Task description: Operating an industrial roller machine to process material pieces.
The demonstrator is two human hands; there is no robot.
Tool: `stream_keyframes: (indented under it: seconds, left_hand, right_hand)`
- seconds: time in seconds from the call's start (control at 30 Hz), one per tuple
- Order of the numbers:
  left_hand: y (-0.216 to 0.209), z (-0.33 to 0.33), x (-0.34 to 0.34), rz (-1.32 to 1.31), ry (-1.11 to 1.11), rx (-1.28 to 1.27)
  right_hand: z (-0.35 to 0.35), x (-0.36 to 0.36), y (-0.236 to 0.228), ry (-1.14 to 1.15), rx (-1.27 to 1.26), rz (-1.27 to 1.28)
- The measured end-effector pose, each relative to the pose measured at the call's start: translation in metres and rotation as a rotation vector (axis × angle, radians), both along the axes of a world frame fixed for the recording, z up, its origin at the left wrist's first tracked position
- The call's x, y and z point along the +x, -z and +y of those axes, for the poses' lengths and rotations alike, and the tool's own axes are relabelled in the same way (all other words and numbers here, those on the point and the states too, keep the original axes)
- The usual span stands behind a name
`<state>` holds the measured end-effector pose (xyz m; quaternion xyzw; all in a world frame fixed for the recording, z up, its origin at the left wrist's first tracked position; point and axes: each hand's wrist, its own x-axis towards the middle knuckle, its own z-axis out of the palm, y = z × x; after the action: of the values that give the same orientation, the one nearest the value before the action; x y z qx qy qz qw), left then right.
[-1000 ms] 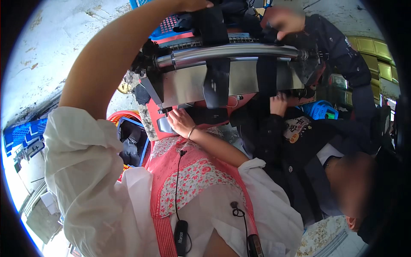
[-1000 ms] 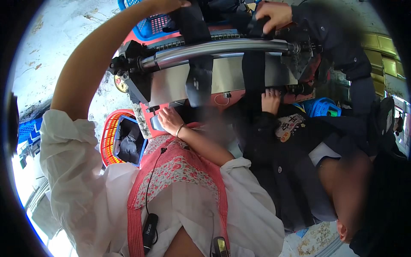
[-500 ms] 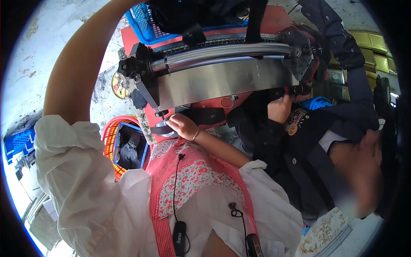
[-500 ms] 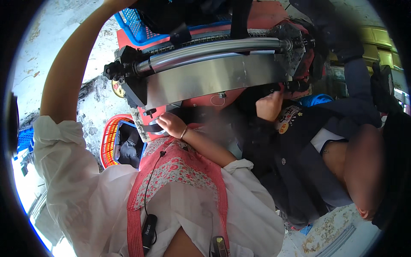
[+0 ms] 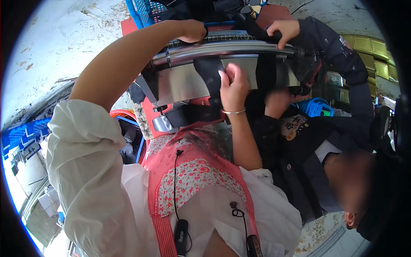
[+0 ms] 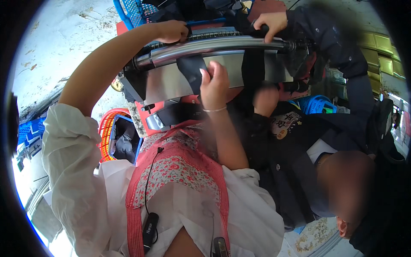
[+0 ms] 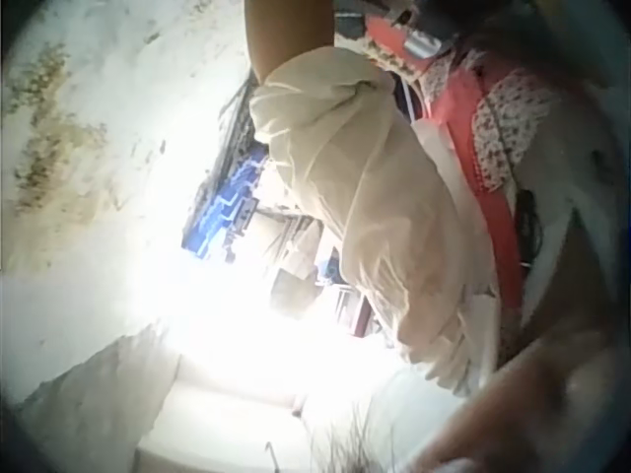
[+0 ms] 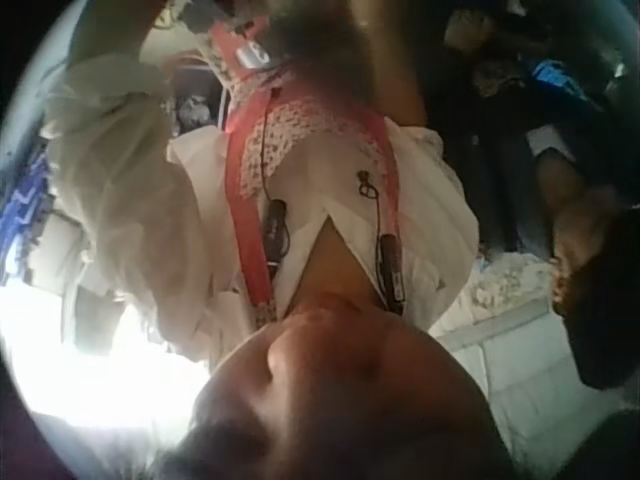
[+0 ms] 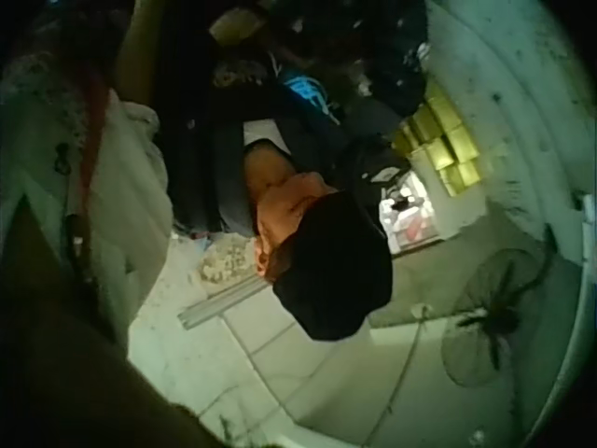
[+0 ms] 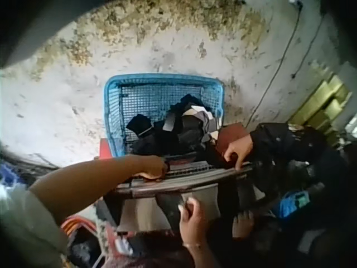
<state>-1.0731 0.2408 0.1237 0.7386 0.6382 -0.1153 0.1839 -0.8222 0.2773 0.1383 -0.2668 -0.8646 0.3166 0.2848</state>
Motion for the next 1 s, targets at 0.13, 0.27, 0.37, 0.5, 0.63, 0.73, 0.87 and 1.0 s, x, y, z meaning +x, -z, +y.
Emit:
stream_keyframes:
  seconds: [0.13,0.27,0.37,0.5,0.63,0.73,0.87,1.0]
  left_hand:
    - [0.014,0.002,-0.001,-0.434,-0.402,-0.102]
    - [-0.013,0.006,-0.011,-0.227,-0.633,0.495]
    - [-0.058,0.013,-0.031,-0.438,-0.642,0.331]
    - [-0.113,0.006,-0.047,-0.009,-0.567,0.605]
    - [-0.133,0.000,-0.063,0.073,-0.688,0.590]
    - [-0.119,-0.008,-0.065,0.208,-0.744,0.774]
    - [-0.073,-0.015,-0.046,-0.321,-0.472,0.406]
    - [-0.005,0.001,0.008,-0.193,-0.074,-0.061]
  right_hand:
    - [-0.078,0.027,0.018,-0.554,0.047,0.045]
    - [-0.155,0.045,0.089,-0.852,0.187,-0.204]
    - [-0.173,0.049,0.132,-0.894,0.305,-0.273]
    - [-0.172,0.050,0.125,-0.998,0.221,-0.084]
    - [-0.130,0.059,0.069,-0.904,-0.205,0.102]
    - [-0.074,0.072,0.023,-0.449,-0.310,-0.118]
    - [-0.019,0.039,-0.003,-0.095,-0.406,-0.243]
    - [-0.032,0.006,0.009,-0.062,0.120,0.047]
